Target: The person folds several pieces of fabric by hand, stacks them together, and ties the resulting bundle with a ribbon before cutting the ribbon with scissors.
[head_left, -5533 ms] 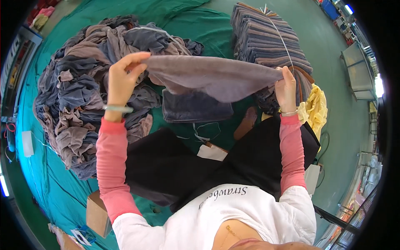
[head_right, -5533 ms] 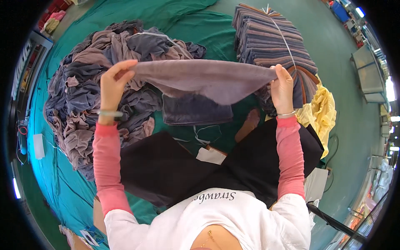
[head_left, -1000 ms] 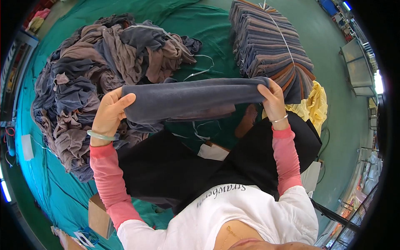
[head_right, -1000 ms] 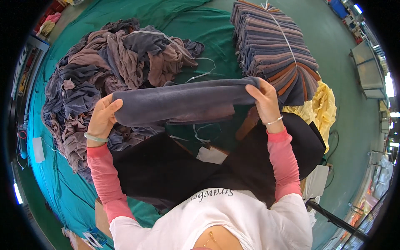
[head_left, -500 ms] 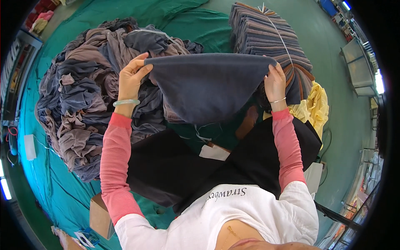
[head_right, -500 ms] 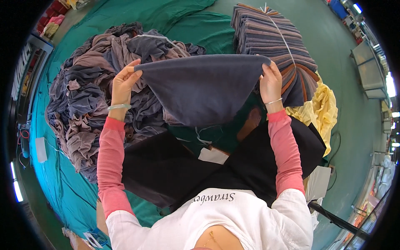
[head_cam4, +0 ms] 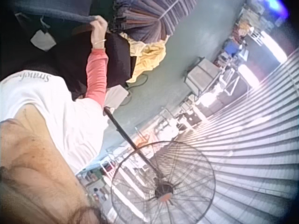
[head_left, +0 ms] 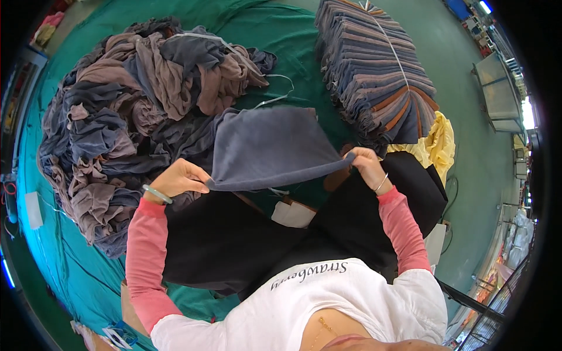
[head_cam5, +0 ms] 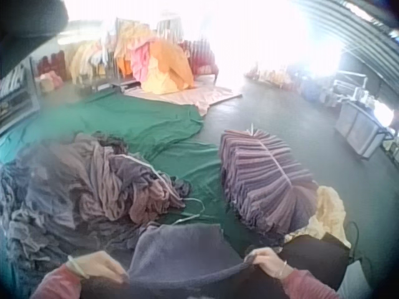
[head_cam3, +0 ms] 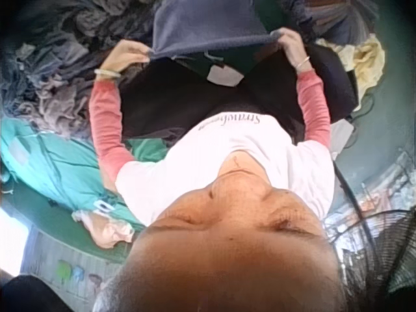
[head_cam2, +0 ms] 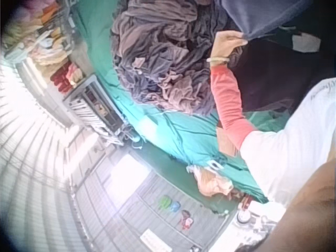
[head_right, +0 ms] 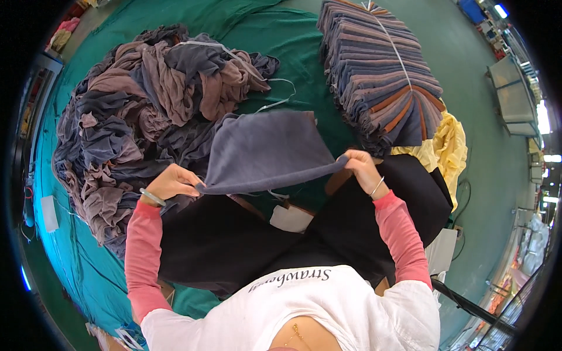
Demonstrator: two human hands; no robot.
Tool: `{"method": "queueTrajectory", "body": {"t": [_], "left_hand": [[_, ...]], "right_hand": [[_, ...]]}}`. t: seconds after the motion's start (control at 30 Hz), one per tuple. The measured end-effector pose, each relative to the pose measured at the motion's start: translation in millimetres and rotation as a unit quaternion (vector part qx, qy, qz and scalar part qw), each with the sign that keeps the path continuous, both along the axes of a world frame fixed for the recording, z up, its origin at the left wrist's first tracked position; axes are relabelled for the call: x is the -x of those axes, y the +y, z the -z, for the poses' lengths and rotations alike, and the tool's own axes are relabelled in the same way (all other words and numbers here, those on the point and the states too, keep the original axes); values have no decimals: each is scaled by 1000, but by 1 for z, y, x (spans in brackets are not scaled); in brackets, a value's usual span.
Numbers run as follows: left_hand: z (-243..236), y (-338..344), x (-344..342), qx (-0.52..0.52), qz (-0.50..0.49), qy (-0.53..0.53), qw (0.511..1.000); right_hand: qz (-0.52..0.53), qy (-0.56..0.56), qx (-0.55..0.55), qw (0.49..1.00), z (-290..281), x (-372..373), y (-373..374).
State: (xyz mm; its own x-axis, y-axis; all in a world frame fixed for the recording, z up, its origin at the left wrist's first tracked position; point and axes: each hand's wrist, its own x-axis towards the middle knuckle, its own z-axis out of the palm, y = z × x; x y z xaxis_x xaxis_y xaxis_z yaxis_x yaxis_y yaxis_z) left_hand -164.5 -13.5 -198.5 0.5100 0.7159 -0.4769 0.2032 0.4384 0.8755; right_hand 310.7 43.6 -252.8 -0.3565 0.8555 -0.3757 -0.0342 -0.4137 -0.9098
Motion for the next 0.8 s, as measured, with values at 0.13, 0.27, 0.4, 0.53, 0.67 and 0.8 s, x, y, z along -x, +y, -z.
{"method": "queueTrajectory", "body": {"t": [0.13, 0.27, 0.4, 0.53, 0.67, 0.8], "left_hand": [[60, 25, 10, 23, -97, 57, 993], [115, 72, 6, -108, -283, 73, 950], [172, 77, 32, -209, -206, 337, 895], [206, 65, 41, -15, -176, 604, 777], [233, 25, 49, 241, -130, 667, 693], [236, 24, 76, 172, -156, 651, 723]], "right_hand": [[41, 19, 17, 999, 62, 1, 23], [90, -48, -145, 984, 77, 47, 75], [-5, -382, -428, 819, 84, 90, 69], [-236, -536, -381, 715, 108, 104, 10], [-324, -582, -328, 669, 123, 106, 8], [-347, -561, -286, 695, 120, 108, 18]]}}
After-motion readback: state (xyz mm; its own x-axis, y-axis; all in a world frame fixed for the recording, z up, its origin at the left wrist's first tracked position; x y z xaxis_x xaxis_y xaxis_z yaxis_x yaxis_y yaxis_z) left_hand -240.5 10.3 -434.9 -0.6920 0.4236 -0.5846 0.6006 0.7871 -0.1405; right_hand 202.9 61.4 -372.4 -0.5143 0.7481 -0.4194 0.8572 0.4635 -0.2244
